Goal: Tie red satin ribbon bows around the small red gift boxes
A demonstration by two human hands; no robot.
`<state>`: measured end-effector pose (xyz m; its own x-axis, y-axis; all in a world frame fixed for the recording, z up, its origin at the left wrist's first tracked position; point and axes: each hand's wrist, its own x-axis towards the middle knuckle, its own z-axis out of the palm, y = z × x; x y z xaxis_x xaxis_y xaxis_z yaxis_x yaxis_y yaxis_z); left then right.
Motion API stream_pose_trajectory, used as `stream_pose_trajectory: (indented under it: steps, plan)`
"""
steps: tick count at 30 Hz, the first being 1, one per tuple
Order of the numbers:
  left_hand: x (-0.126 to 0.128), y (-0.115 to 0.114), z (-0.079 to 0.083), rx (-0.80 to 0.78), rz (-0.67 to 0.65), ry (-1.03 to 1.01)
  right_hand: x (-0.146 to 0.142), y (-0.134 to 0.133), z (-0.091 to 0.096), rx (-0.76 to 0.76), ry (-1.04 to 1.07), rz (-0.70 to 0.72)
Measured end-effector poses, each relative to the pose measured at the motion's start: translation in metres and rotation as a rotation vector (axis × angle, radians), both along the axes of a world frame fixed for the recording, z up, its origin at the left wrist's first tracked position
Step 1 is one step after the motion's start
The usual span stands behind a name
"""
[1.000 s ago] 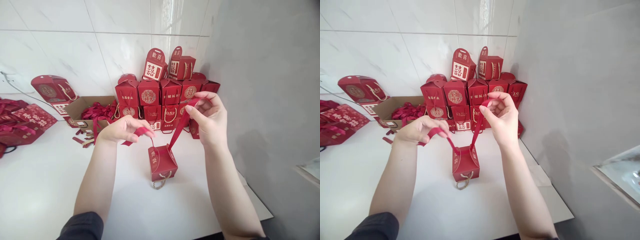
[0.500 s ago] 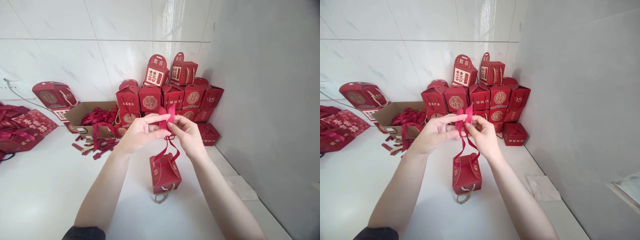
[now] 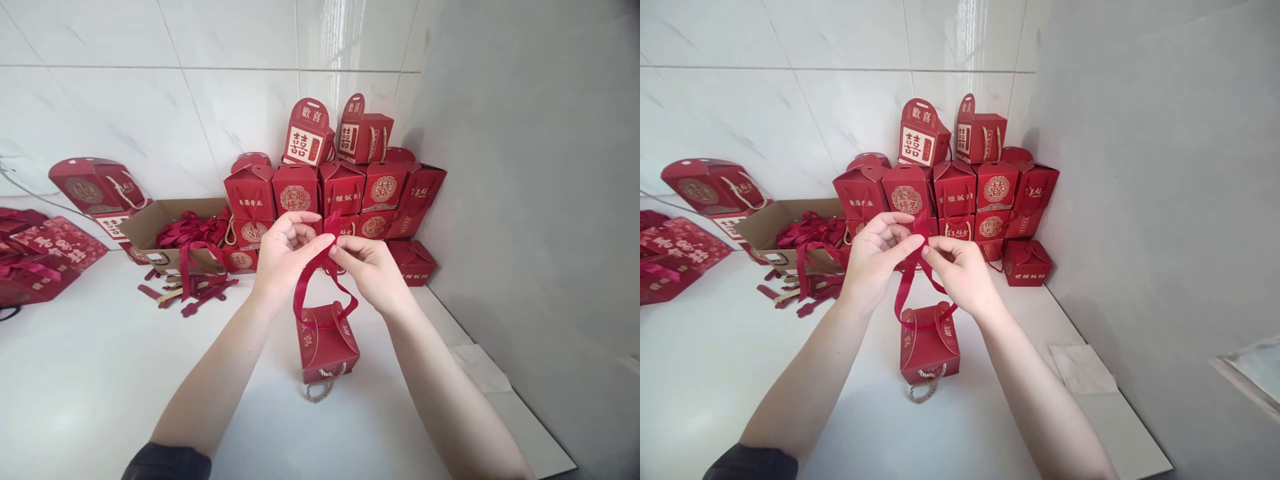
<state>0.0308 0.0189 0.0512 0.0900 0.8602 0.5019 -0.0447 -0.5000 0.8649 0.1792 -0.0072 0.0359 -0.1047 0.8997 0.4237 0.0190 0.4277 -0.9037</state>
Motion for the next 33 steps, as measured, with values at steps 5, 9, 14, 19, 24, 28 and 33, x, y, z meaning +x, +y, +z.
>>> stream_pose_trajectory:
  steps: [5,9,14,19,24,28,33]
  plan:
    - [-0.0017,0.0039,-0.0022,-0.044,-0.001,0.034,0.0002,0.0014,-0.0013,-0.017,-0.018,0.042]
    - [-0.0043,0.0046,-0.0029,-0.044,0.016,0.069,-0.0008,0.0006,-0.0018,-0.058,-0.034,0.081]
    - [-0.0039,0.0016,-0.0004,-0.03,0.027,0.079,-0.001,-0.0006,-0.001,-0.088,-0.03,0.133]
    - [-0.0038,-0.0004,0.0015,0.02,0.054,0.133,0.0009,-0.0009,0.0029,-0.008,0.075,0.019]
    - [-0.0038,-0.0007,0.0012,0.086,0.071,0.177,-0.0002,-0.0022,0.0034,0.104,0.045,-0.191]
    - [-0.0021,-0.0029,0.0021,0.069,0.058,0.181,0.0003,-0.0017,0.0027,0.128,0.022,-0.218]
    - [-0.0045,-0.0048,0.0054,0.038,0.038,0.246,0.0055,-0.0011,0.0037,0.117,0.011,-0.202]
